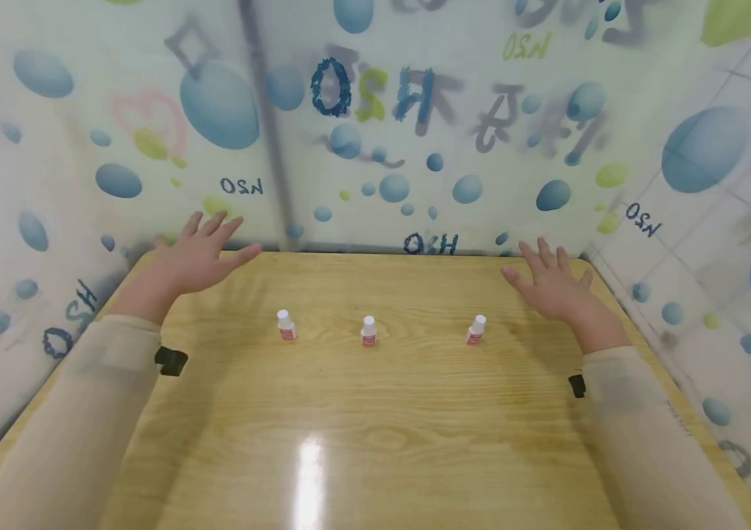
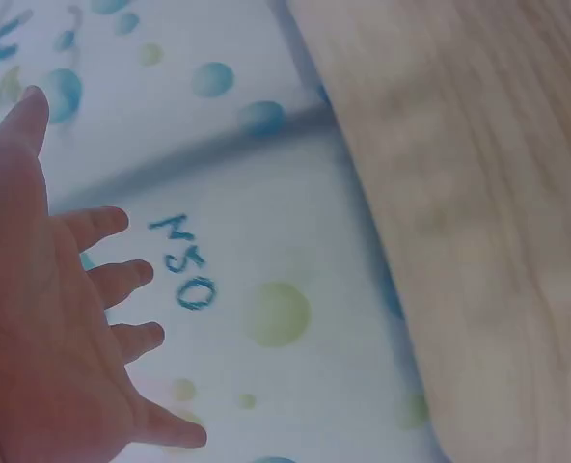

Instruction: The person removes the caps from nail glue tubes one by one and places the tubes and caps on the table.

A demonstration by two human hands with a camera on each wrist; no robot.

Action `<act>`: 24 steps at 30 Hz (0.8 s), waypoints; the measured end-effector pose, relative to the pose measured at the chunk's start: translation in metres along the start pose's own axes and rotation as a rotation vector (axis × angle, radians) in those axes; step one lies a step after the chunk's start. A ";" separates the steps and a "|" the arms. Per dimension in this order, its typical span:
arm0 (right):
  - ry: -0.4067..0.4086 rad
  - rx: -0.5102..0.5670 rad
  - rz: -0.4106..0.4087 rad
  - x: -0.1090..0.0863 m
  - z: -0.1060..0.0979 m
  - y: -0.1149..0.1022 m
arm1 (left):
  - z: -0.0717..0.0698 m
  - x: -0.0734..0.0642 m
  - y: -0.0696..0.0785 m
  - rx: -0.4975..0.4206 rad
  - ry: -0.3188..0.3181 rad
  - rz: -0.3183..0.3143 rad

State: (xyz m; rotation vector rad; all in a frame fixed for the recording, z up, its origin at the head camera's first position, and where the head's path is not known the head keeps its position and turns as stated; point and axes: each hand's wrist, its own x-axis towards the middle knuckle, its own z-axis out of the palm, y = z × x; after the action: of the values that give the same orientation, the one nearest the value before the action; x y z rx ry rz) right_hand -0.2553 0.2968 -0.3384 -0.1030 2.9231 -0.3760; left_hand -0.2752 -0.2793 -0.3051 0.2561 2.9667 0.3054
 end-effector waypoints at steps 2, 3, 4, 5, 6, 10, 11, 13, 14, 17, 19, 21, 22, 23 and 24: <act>0.011 0.006 -0.011 -0.003 -0.006 -0.003 | -0.005 -0.003 0.010 0.001 0.008 0.017; 0.019 0.014 -0.021 -0.004 -0.009 -0.004 | -0.008 -0.004 0.017 0.002 0.012 0.028; 0.025 0.022 -0.036 -0.005 -0.012 -0.005 | -0.011 -0.005 0.025 0.005 0.018 0.040; 0.029 0.032 -0.055 -0.006 -0.015 -0.007 | -0.013 -0.007 0.034 0.006 0.024 0.056; 0.031 0.038 -0.076 -0.007 -0.018 -0.008 | -0.016 -0.008 0.043 0.006 0.028 0.074; 0.000 0.097 -0.164 -0.014 -0.029 -0.012 | -0.019 -0.013 0.085 0.005 0.028 0.161; -0.012 0.110 -0.177 -0.016 -0.030 -0.013 | -0.018 -0.013 0.095 0.002 0.026 0.186; -0.038 0.126 -0.187 -0.020 -0.033 -0.014 | -0.016 -0.014 0.111 -0.001 0.018 0.233; -0.047 0.130 -0.188 -0.021 -0.033 -0.014 | -0.014 -0.014 0.118 -0.004 0.013 0.253; -0.060 0.120 -0.187 -0.025 -0.034 -0.015 | -0.012 -0.012 0.135 -0.008 0.014 0.304; -0.062 0.106 -0.184 -0.027 -0.035 -0.015 | -0.012 -0.010 0.145 -0.002 0.012 0.322; -0.061 0.091 -0.187 -0.029 -0.035 -0.016 | -0.011 -0.009 0.155 0.002 0.010 0.336; -0.064 0.081 -0.188 -0.031 -0.035 -0.016 | -0.011 -0.009 0.161 0.003 0.006 0.340; -0.068 0.078 -0.192 -0.032 -0.035 -0.016 | -0.010 -0.009 0.166 0.009 0.003 0.346; -0.072 0.076 -0.195 -0.034 -0.034 -0.015 | -0.009 -0.010 0.172 0.013 -0.004 0.353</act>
State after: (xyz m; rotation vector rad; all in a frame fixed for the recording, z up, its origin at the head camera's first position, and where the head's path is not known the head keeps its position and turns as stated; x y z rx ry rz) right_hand -0.2278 0.2934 -0.2959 -0.3845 2.8309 -0.5021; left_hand -0.2404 -0.1165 -0.2583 0.7827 2.9080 0.3231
